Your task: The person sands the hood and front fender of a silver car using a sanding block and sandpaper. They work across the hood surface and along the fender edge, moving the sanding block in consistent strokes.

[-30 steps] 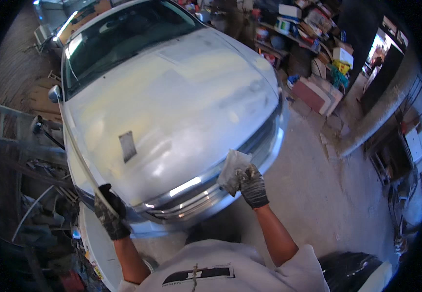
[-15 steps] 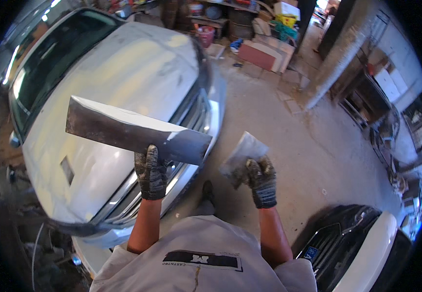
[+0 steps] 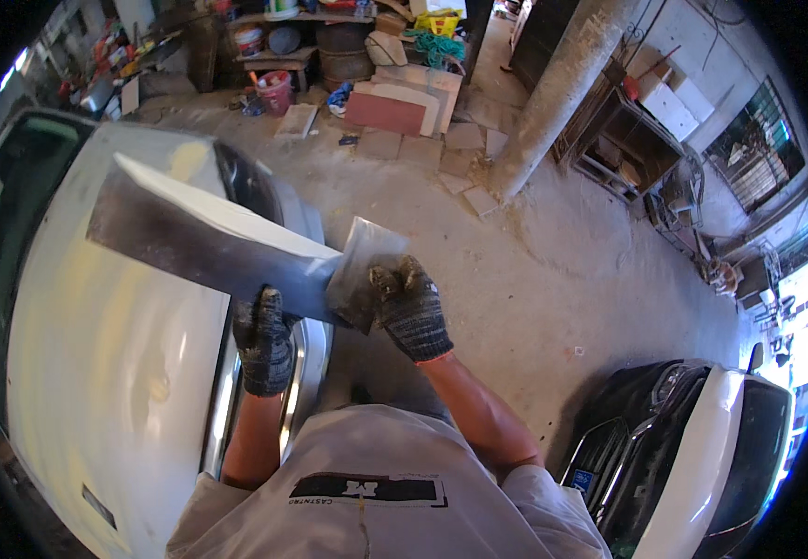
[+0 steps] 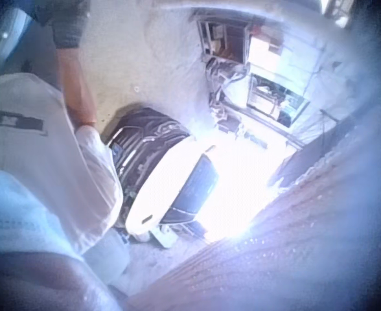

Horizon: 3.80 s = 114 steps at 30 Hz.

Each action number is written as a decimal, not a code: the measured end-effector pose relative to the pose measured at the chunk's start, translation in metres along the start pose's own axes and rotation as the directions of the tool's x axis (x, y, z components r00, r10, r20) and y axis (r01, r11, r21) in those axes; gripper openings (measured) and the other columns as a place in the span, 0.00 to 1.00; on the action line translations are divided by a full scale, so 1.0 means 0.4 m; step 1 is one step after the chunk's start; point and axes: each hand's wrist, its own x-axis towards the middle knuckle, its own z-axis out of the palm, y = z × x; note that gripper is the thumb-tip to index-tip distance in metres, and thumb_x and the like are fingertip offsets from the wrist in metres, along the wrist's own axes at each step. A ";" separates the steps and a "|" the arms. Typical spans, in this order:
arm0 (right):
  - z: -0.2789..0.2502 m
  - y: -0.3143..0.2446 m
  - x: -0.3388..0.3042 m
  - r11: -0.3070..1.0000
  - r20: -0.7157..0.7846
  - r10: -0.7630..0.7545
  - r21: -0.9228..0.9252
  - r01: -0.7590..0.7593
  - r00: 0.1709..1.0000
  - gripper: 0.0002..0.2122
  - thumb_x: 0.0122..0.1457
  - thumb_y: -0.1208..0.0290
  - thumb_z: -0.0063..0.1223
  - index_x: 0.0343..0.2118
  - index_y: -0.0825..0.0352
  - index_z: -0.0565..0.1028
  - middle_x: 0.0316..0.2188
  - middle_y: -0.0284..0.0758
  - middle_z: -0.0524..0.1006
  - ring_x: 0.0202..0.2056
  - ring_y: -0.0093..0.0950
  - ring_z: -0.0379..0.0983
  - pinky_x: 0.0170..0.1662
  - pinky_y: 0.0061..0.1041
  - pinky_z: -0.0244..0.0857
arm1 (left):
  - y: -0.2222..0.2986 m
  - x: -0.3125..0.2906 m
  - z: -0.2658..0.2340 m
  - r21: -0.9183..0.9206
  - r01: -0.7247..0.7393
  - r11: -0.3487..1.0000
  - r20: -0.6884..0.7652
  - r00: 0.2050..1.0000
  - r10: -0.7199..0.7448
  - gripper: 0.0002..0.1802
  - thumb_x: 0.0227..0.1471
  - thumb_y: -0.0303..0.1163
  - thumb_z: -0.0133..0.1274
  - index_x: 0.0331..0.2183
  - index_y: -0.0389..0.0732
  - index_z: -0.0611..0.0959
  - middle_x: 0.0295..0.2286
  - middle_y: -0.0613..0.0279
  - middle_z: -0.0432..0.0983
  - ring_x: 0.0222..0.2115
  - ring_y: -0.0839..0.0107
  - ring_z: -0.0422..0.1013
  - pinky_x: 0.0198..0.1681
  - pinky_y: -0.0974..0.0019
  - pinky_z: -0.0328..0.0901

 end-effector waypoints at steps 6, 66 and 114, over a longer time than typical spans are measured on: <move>-0.006 0.011 0.301 0.961 0.057 -0.176 -0.205 0.184 0.983 0.06 0.67 0.70 0.53 0.39 0.67 0.73 0.23 0.30 0.74 0.19 0.18 0.68 0.18 0.20 0.62 | -0.141 0.190 0.041 0.606 -0.214 0.766 0.297 0.954 0.032 0.12 0.61 0.26 0.54 0.47 0.35 0.79 0.36 0.54 0.80 0.30 0.65 0.74 0.33 0.62 0.70; 2.148 -0.333 1.399 -0.281 -0.173 -0.649 0.960 0.021 -0.741 0.14 0.64 0.71 0.54 0.52 0.66 0.77 0.48 0.43 0.77 0.48 0.35 0.75 0.53 0.29 0.70 | -0.591 1.034 0.277 0.667 0.337 0.665 0.108 -0.926 0.361 0.19 0.65 0.37 0.47 0.55 0.46 0.71 0.23 0.72 0.63 0.21 0.80 0.60 0.21 0.76 0.57; 2.219 -0.422 0.286 -0.185 -0.215 -0.212 0.967 -0.176 -0.953 0.18 0.54 0.62 0.53 0.48 0.53 0.79 0.41 0.42 0.81 0.43 0.42 0.78 0.48 0.38 0.70 | -0.392 1.283 0.134 0.852 0.271 0.448 0.261 -0.961 0.086 0.28 0.65 0.34 0.41 0.63 0.36 0.62 0.19 0.67 0.62 0.13 0.75 0.55 0.15 0.70 0.55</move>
